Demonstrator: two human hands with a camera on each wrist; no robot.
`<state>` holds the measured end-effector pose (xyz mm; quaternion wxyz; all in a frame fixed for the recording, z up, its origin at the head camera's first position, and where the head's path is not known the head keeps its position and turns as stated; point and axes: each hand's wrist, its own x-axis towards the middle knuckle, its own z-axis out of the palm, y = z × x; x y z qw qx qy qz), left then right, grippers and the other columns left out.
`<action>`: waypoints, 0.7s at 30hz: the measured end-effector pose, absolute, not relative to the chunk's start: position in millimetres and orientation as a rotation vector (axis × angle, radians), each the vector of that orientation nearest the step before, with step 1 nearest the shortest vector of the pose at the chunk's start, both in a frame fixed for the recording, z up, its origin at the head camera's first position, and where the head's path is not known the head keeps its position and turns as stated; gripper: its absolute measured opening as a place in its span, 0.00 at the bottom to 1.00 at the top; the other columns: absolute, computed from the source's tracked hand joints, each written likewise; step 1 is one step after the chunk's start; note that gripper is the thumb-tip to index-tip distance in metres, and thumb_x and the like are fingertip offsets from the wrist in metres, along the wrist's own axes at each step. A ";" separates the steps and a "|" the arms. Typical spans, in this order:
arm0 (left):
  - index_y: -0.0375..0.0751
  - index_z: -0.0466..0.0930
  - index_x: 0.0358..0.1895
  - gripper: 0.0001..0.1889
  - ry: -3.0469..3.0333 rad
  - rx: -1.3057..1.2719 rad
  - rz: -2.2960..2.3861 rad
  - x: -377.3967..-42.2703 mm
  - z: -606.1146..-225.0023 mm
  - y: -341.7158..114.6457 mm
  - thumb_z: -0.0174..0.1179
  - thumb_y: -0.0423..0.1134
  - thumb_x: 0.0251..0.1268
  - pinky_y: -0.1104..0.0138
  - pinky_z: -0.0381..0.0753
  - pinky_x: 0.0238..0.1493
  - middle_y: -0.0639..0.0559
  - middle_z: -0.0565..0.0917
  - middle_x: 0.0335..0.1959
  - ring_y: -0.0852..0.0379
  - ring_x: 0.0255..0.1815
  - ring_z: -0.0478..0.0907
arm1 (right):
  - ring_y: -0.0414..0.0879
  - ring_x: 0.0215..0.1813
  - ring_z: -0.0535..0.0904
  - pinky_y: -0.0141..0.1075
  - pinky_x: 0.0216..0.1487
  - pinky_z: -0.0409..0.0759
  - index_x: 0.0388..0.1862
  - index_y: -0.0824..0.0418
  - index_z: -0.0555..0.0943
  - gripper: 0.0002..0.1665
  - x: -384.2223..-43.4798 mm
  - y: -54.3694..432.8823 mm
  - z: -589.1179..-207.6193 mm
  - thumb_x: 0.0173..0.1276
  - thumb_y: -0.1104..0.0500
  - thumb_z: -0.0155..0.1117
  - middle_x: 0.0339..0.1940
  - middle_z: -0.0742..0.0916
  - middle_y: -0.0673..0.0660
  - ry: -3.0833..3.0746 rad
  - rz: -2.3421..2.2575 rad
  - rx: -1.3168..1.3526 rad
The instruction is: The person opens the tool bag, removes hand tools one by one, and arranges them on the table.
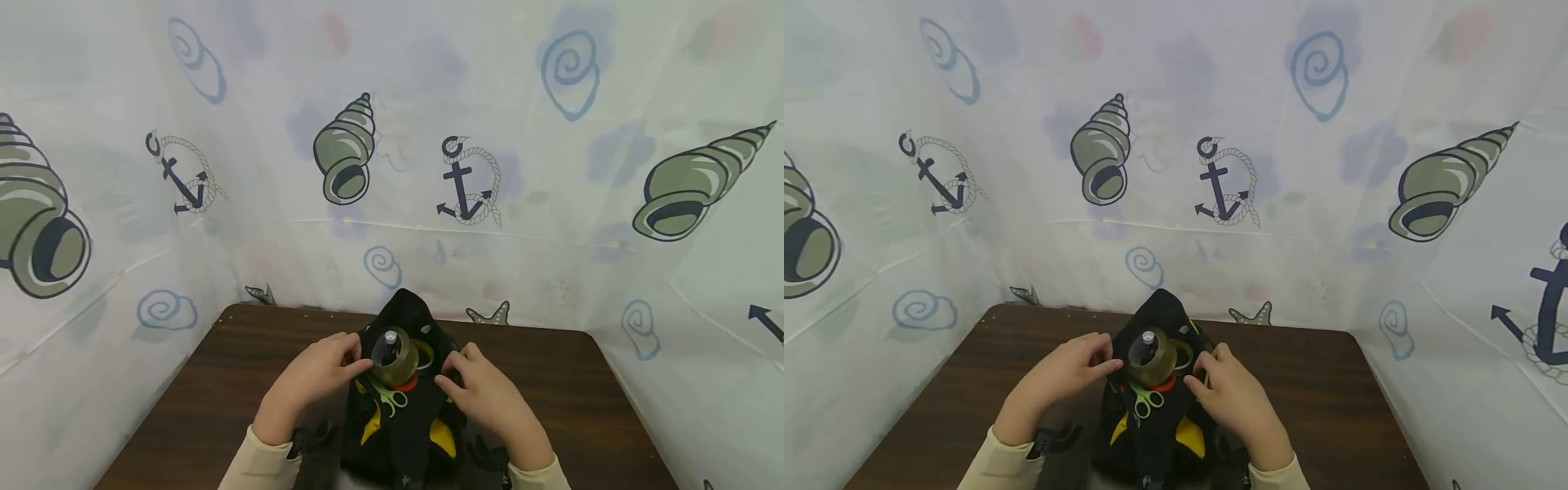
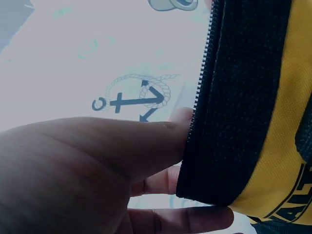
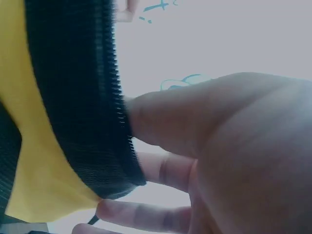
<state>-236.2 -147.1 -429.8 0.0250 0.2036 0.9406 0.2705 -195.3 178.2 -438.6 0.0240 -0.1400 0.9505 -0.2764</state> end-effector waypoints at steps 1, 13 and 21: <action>0.57 0.77 0.37 0.12 2.912 0.633 0.834 -235.7 -430.8 -146.9 0.67 0.52 0.80 0.65 0.71 0.32 0.60 0.76 0.32 0.60 0.28 0.72 | 0.41 0.32 0.73 0.36 0.37 0.73 0.49 0.43 0.83 0.08 -195.3 179.2 -438.2 0.82 0.42 0.67 0.47 0.76 0.51 2.941 -0.862 -0.432; 0.58 0.67 0.85 0.29 2.742 0.578 0.883 -235.8 -442.3 -156.2 0.56 0.44 0.86 0.59 0.78 0.30 0.57 0.79 0.23 0.56 0.18 0.71 | 0.41 0.38 0.74 0.40 0.40 0.74 0.52 0.42 0.86 0.05 -200.7 192.2 -437.6 0.83 0.47 0.67 0.51 0.82 0.46 2.980 -0.894 -0.375; 0.62 0.62 0.87 0.35 2.713 0.586 0.870 -246.9 -442.3 -172.0 0.55 0.38 0.80 0.65 0.65 0.22 0.60 0.62 0.14 0.59 0.13 0.55 | 0.43 0.23 0.70 0.36 0.27 0.67 0.36 0.48 0.83 0.09 -208.4 207.5 -440.4 0.81 0.51 0.70 0.27 0.79 0.47 3.025 -0.827 -0.273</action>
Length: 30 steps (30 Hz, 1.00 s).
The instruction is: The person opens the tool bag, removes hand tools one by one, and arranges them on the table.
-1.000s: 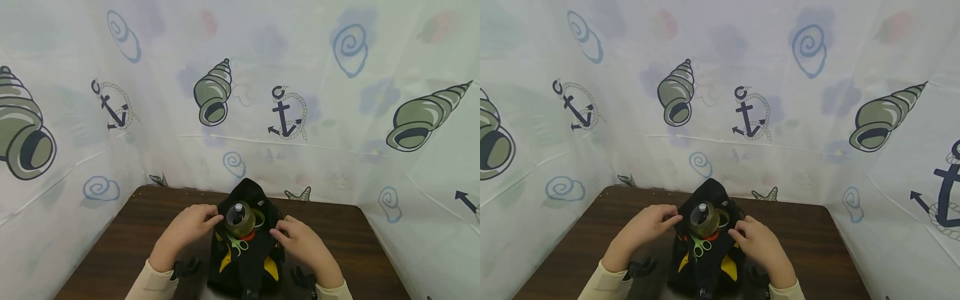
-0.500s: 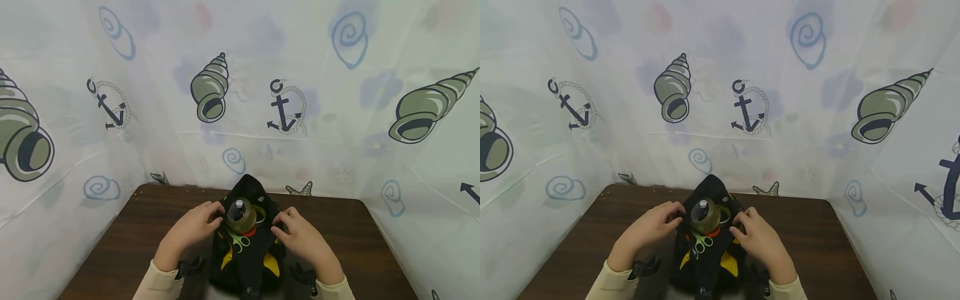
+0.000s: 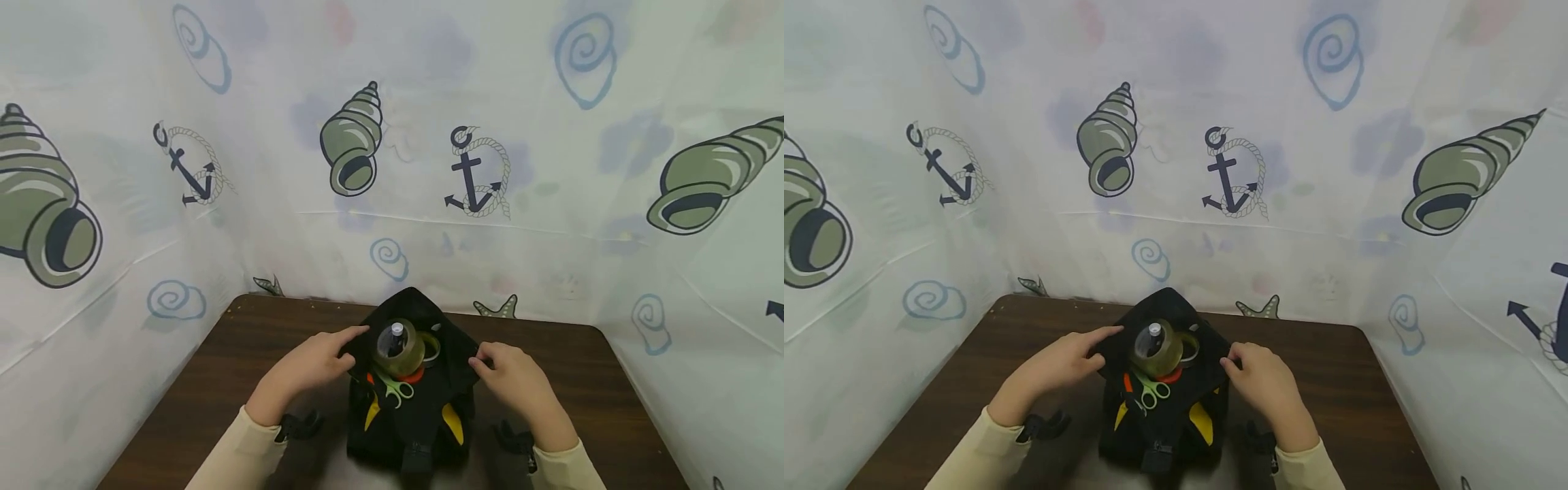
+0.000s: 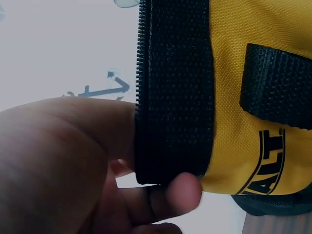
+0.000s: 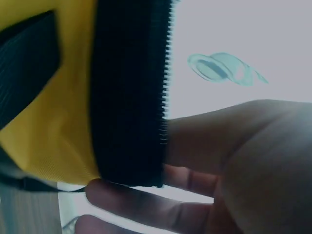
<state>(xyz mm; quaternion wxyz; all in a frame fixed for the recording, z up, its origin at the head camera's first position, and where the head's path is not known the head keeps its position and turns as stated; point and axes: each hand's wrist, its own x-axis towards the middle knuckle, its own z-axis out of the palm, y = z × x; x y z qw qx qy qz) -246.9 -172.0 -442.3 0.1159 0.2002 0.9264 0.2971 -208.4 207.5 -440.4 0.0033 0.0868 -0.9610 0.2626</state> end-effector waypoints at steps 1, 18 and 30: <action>0.63 0.62 0.87 0.36 2.706 0.584 0.875 -248.8 -442.6 -174.0 0.55 0.39 0.80 0.65 0.65 0.22 0.60 0.62 0.14 0.59 0.13 0.55 | 0.43 0.22 0.68 0.35 0.25 0.65 0.34 0.48 0.82 0.12 -210.4 210.6 -440.0 0.81 0.51 0.70 0.25 0.77 0.48 -3.025 0.807 0.276; 0.82 0.63 0.83 0.35 2.599 0.445 1.103 -255.5 -466.2 -210.8 0.52 0.39 0.84 0.61 0.65 0.21 0.54 0.66 0.21 0.51 0.15 0.53 | 0.44 0.23 0.68 0.36 0.26 0.64 0.35 0.49 0.87 0.11 -219.9 240.8 -456.7 0.81 0.49 0.70 0.25 0.80 0.49 -2.992 0.785 0.165; 0.78 0.50 0.88 0.41 2.589 0.604 1.157 -252.3 -478.8 -206.2 0.59 0.68 0.80 0.28 0.65 0.77 0.43 0.58 0.89 0.31 0.90 0.53 | 0.39 0.26 0.64 0.32 0.29 0.65 0.34 0.43 0.85 0.11 -207.7 219.2 -459.6 0.82 0.51 0.69 0.28 0.72 0.46 -2.720 0.799 0.347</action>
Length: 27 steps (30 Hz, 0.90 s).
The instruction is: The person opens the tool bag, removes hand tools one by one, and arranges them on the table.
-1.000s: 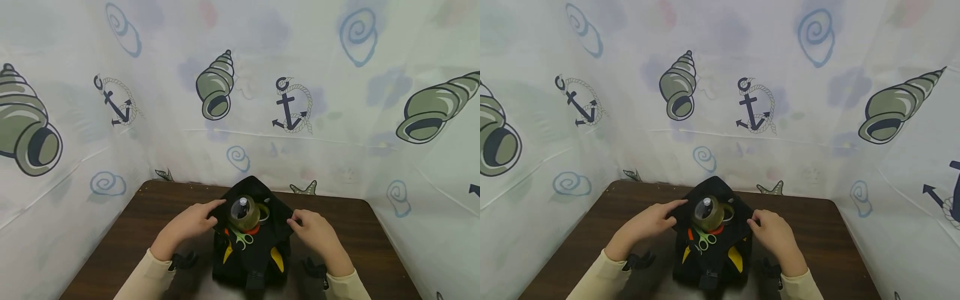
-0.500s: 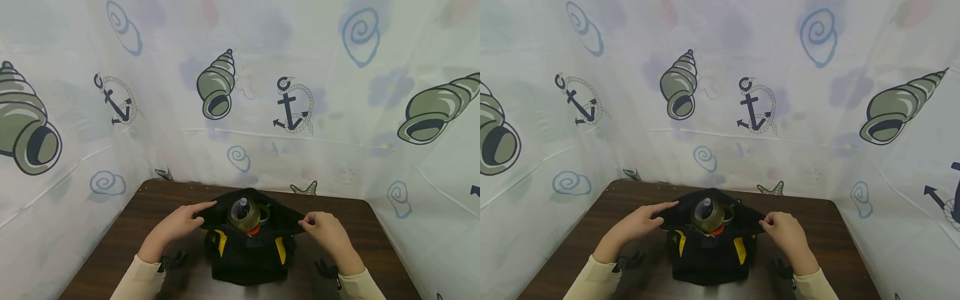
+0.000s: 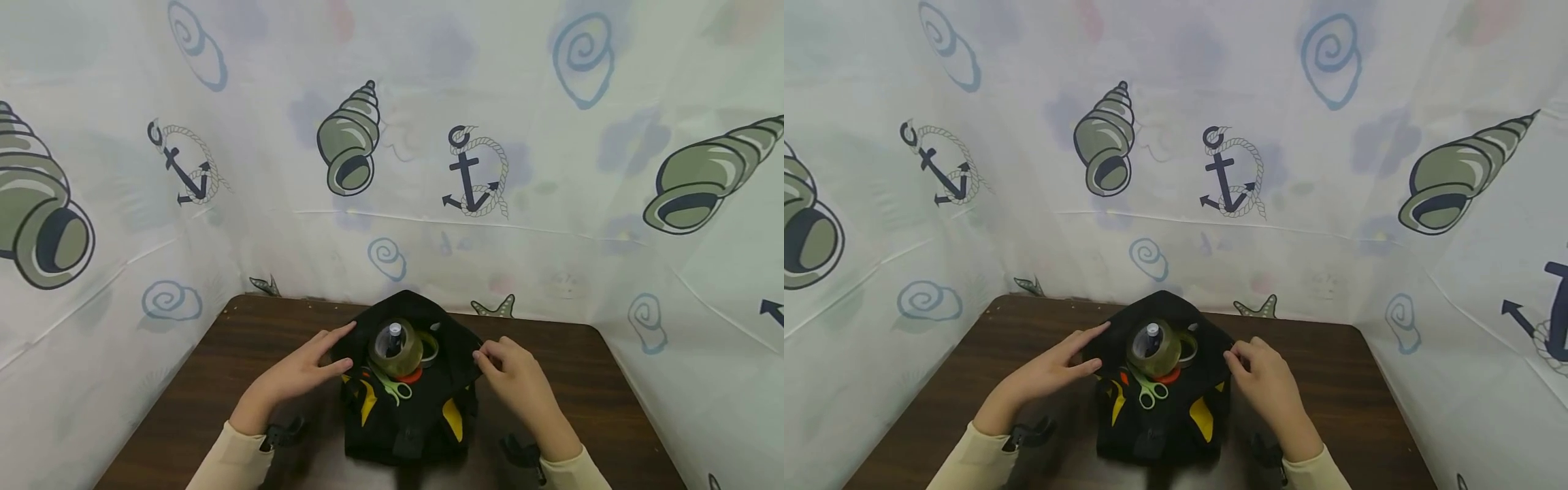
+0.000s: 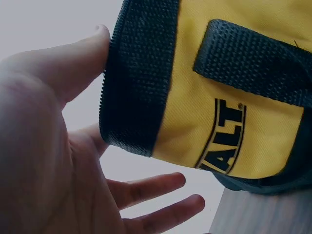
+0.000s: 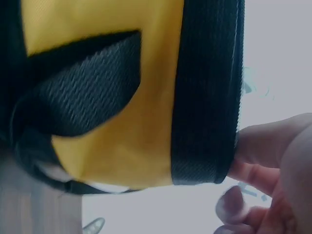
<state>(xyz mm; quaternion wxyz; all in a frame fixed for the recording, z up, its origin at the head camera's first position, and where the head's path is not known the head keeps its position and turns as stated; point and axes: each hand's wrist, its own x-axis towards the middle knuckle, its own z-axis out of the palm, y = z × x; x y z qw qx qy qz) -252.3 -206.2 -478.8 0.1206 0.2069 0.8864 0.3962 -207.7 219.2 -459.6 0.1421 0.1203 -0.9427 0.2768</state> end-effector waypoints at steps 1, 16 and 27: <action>0.80 0.49 0.88 0.41 2.578 0.601 1.170 -251.6 -480.4 -206.1 0.59 0.68 0.79 0.26 0.57 0.80 0.46 0.52 0.92 0.33 0.92 0.44 | 0.39 0.26 0.63 0.32 0.29 0.65 0.34 0.43 0.86 0.11 -207.2 216.6 -457.1 0.82 0.51 0.69 0.27 0.71 0.46 -2.700 0.798 0.356; 0.79 0.40 0.89 0.45 2.499 0.674 1.217 -247.7 -485.0 -202.6 0.61 0.63 0.81 0.31 0.63 0.81 0.49 0.46 0.93 0.36 0.92 0.45 | 0.49 0.50 0.83 0.43 0.55 0.82 0.55 0.50 0.85 0.13 -219.7 151.8 -374.8 0.84 0.44 0.65 0.48 0.87 0.52 -2.723 1.506 0.487; 0.79 0.37 0.89 0.45 2.461 0.740 1.241 -247.4 -487.6 -200.0 0.58 0.60 0.84 0.30 0.54 0.84 0.57 0.45 0.93 0.36 0.93 0.38 | 0.51 0.49 0.81 0.41 0.49 0.81 0.60 0.52 0.84 0.17 -255.0 113.8 -369.6 0.82 0.45 0.67 0.49 0.86 0.59 -2.782 1.738 0.413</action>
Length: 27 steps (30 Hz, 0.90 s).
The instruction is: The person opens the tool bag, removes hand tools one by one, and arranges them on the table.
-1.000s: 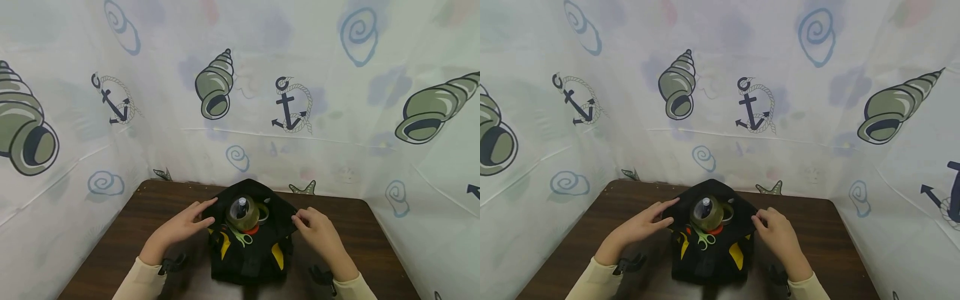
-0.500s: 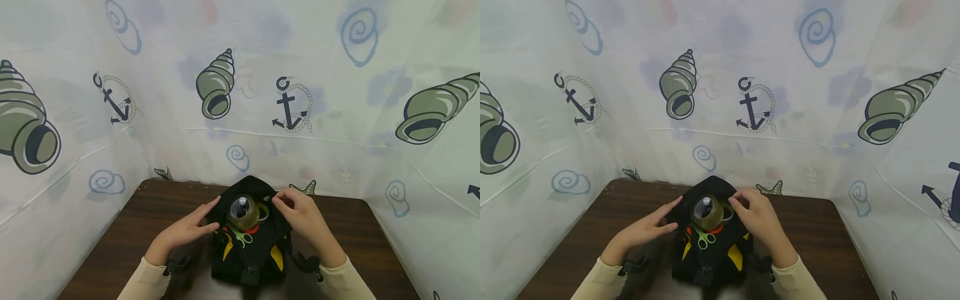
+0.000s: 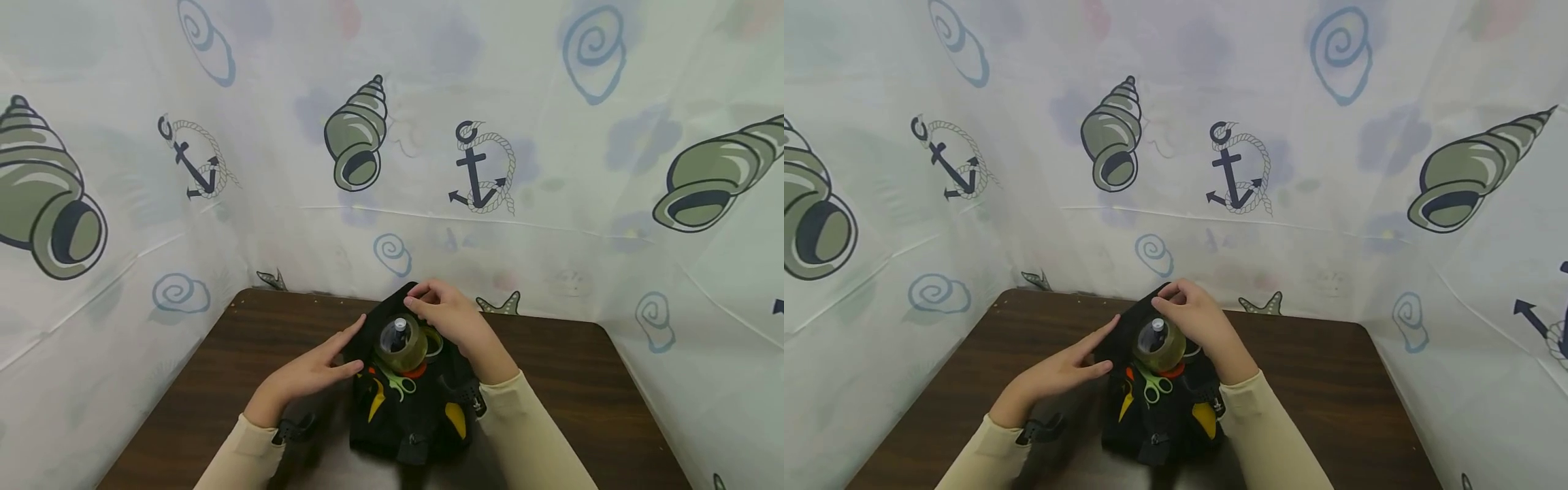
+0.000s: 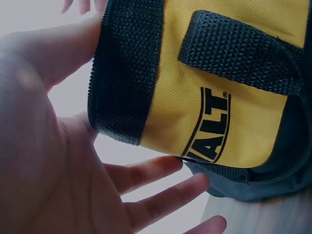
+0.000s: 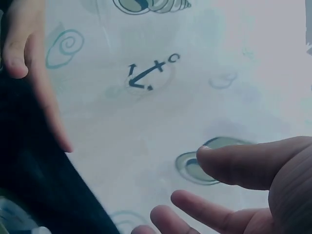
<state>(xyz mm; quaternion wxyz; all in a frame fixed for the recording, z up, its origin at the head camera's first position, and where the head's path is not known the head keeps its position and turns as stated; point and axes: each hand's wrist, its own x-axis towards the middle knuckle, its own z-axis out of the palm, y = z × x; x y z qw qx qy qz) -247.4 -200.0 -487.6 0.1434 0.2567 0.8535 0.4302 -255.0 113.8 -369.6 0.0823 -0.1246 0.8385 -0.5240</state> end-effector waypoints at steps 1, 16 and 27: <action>0.79 0.36 0.89 0.45 2.467 0.747 1.237 -248.1 -488.3 -199.9 0.58 0.60 0.84 0.29 0.53 0.84 0.57 0.45 0.93 0.36 0.93 0.38 | 0.52 0.49 0.81 0.41 0.49 0.81 0.60 0.53 0.84 0.17 -258.7 111.4 -372.1 0.82 0.46 0.67 0.49 0.85 0.60 2.497 -1.566 -0.356; 0.79 0.38 0.89 0.43 2.479 0.721 1.218 -244.8 -485.7 -194.3 0.57 0.62 0.84 0.31 0.60 0.82 0.52 0.47 0.93 0.38 0.93 0.46 | 0.63 0.56 0.84 0.59 0.65 0.82 0.69 0.58 0.82 0.24 -298.7 94.2 -441.6 0.81 0.49 0.68 0.62 0.86 0.61 2.373 -1.485 -0.173; 0.78 0.35 0.90 0.45 2.467 0.717 1.209 -244.9 -485.1 -194.6 0.56 0.63 0.84 0.30 0.51 0.85 0.56 0.43 0.93 0.39 0.94 0.37 | 0.60 0.52 0.87 0.45 0.48 0.87 0.67 0.63 0.85 0.23 -319.1 85.1 -461.6 0.77 0.57 0.72 0.49 0.89 0.59 2.553 -1.325 -0.210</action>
